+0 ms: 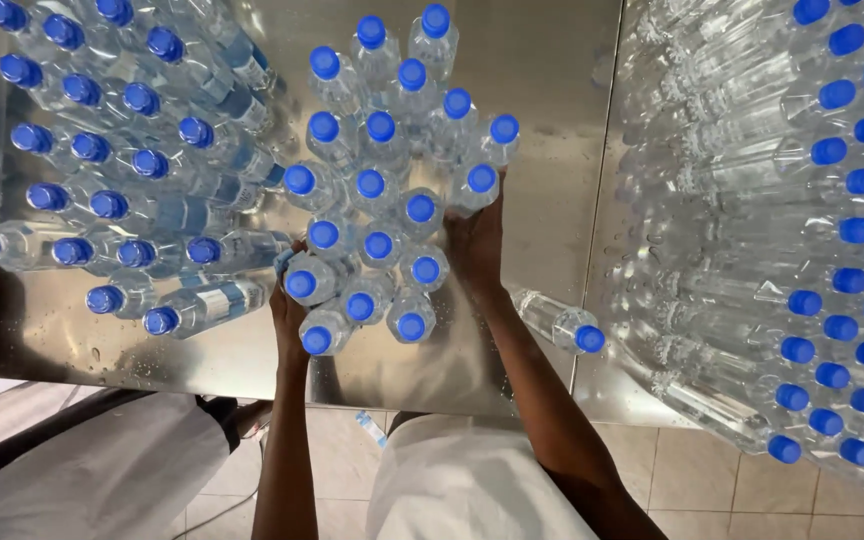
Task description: Manually applying adhesive labels to plastic water bottles at a production workstation.
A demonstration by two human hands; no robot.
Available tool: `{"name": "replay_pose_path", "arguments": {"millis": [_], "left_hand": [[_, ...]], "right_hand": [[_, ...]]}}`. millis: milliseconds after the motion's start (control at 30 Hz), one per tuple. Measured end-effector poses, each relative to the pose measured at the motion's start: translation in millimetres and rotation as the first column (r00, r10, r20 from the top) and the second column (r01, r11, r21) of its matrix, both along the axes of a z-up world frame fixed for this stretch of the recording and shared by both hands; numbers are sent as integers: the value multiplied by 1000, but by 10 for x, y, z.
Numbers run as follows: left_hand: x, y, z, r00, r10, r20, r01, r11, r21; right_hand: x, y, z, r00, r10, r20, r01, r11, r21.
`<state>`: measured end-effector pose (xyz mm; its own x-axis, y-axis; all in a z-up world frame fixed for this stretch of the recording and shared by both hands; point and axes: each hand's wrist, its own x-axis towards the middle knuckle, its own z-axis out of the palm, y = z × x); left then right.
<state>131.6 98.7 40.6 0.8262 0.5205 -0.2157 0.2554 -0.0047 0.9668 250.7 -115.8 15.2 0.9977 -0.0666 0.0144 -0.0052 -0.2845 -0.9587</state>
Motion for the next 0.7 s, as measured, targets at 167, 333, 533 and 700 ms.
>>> {"name": "replay_pose_path", "arguments": {"millis": [167, 333, 533, 700], "left_hand": [[-101, 126, -327, 994, -66, 84, 67, 998, -5], [-218, 143, -379, 1000, 12, 6, -11, 998, -60], [-869, 154, -988, 984, 111, -137, -119, 992, -52], [-1154, -60, -836, 988, 121, -96, -138, 972, -188]], "right_hand": [[428, 125, 40, 1000, -6, -24, 10, 986, 167], [860, 252, -369, 991, -69, -116, 86, 986, 146], [1255, 338, -193, 933, 238, 271, -345, 812, 472], [1607, 204, -849, 956, 173, -237, -233, 938, -257]]}}
